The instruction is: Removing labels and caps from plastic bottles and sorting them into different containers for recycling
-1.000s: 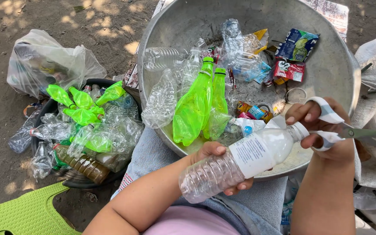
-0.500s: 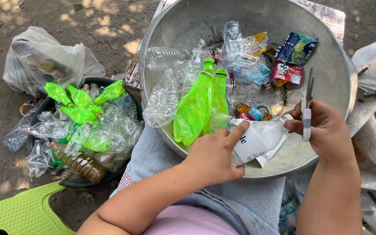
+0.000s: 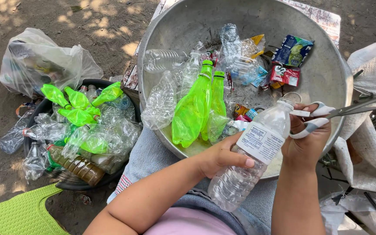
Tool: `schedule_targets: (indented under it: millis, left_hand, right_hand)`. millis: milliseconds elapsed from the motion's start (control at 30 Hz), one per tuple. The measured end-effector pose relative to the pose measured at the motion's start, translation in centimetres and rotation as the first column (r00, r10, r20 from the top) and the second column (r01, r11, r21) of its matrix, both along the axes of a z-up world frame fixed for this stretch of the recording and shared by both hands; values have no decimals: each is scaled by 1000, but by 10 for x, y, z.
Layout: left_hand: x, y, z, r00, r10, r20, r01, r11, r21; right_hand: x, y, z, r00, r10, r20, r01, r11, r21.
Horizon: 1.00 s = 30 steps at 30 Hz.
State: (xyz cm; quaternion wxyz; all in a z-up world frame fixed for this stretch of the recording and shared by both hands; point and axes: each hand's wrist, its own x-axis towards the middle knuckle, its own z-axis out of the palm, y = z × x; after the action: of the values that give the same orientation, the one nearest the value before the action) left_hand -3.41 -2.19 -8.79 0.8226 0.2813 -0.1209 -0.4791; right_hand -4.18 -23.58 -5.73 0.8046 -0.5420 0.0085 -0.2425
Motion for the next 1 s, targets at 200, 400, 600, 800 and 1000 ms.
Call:
schedule_targets:
  millis: [200, 400, 600, 800, 1000]
  left_hand:
    - [4, 12, 2, 986, -94, -141, 75, 988, -135]
    - [4, 15, 6, 996, -79, -31, 78, 997, -15]
    - [-3, 16, 49, 850, 29, 527, -231, 918, 322]
    - [-5, 24, 65, 287, -273, 918, -682, 615, 396]
    - [7, 47, 78, -445, -504, 740, -830, 543, -129]
  right_hand:
    - [-10, 1, 1, 970, -232, 69, 241, 947, -212]
    - [-10, -4, 7, 995, -83, 57, 96, 953, -286]
    - [-20, -14, -9, 999, -52, 4, 52, 996, -69]
    - [-18, -35, -18, 936, 350, 21, -310, 797, 519]
    - [-22, -72, -28, 762, 375, -528, -344, 925, 160]
